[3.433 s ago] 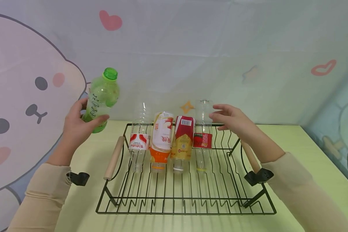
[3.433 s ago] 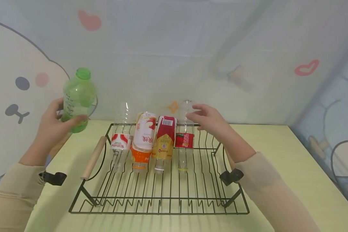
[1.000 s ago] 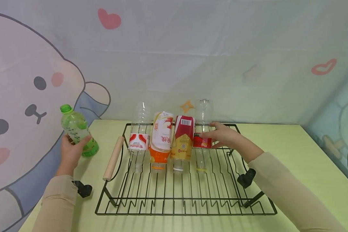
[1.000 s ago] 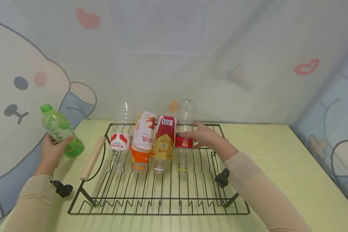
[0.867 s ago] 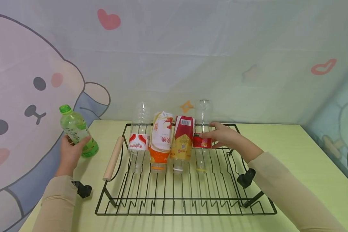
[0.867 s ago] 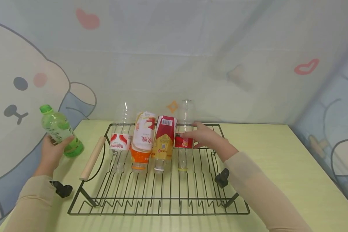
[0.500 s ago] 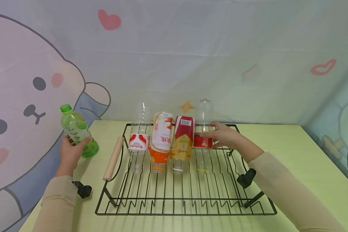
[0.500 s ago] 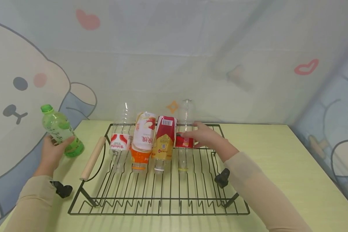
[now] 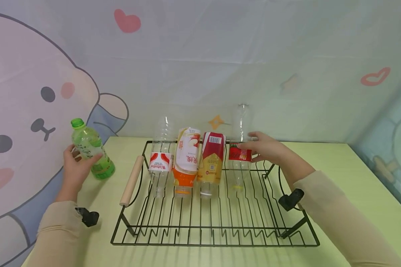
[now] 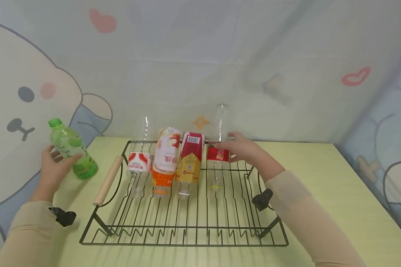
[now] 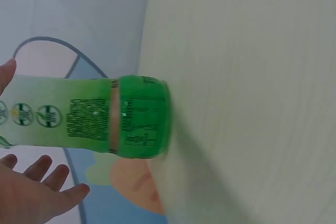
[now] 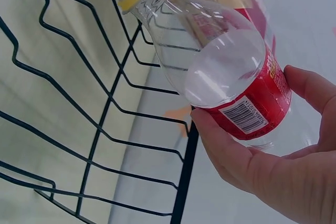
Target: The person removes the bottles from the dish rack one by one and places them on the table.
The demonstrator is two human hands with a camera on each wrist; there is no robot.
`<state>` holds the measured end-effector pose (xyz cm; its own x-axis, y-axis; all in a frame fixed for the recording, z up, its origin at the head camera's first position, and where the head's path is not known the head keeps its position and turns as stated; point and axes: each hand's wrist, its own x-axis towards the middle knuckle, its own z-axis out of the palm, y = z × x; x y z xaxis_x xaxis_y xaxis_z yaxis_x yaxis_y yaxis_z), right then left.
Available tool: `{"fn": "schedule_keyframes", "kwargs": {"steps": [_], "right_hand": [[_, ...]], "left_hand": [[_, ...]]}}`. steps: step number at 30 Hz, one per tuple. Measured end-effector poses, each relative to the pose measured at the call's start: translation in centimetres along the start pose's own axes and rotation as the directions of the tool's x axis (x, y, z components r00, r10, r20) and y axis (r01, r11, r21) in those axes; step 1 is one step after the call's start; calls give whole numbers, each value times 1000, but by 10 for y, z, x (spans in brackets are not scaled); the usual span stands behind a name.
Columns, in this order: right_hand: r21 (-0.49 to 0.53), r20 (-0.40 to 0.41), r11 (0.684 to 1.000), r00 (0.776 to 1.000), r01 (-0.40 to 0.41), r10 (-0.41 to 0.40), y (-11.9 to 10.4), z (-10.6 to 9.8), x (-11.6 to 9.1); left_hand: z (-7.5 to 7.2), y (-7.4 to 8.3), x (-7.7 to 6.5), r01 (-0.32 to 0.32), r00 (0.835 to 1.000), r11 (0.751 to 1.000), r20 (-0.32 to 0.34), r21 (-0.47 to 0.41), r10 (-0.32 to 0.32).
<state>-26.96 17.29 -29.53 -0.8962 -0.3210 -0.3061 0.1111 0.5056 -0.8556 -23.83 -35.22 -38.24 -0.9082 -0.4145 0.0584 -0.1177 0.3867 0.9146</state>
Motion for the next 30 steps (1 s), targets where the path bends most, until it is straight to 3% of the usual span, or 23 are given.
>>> {"fn": "schedule_keyframes", "kwargs": {"steps": [8, 12, 18, 23, 30], "right_hand": [[-10, -19, 999, 999, 41, -41, -13, -11, -15], [-35, -28, 997, 997, 68, -69, -18, -14, -23], [-38, -40, 994, 994, 100, -102, -27, -18, -35], [-61, -44, 992, 993, 110, -113, -32, -20, -45], [-107, -27, 984, 989, 139, -143, -43, -15, -59]], "left_hand": [[-5, 26, -10, -102, 989, 993, -103, 58, 107], [-7, 37, -17, -173, 968, 981, -169, 84, 185], [-7, 54, -28, -304, 919, 950, -239, 74, 313], [-5, 68, -35, -379, 886, 922, -253, 83, 388], [2, 98, -53, -438, 872, 893, -190, 105, 450]]}}
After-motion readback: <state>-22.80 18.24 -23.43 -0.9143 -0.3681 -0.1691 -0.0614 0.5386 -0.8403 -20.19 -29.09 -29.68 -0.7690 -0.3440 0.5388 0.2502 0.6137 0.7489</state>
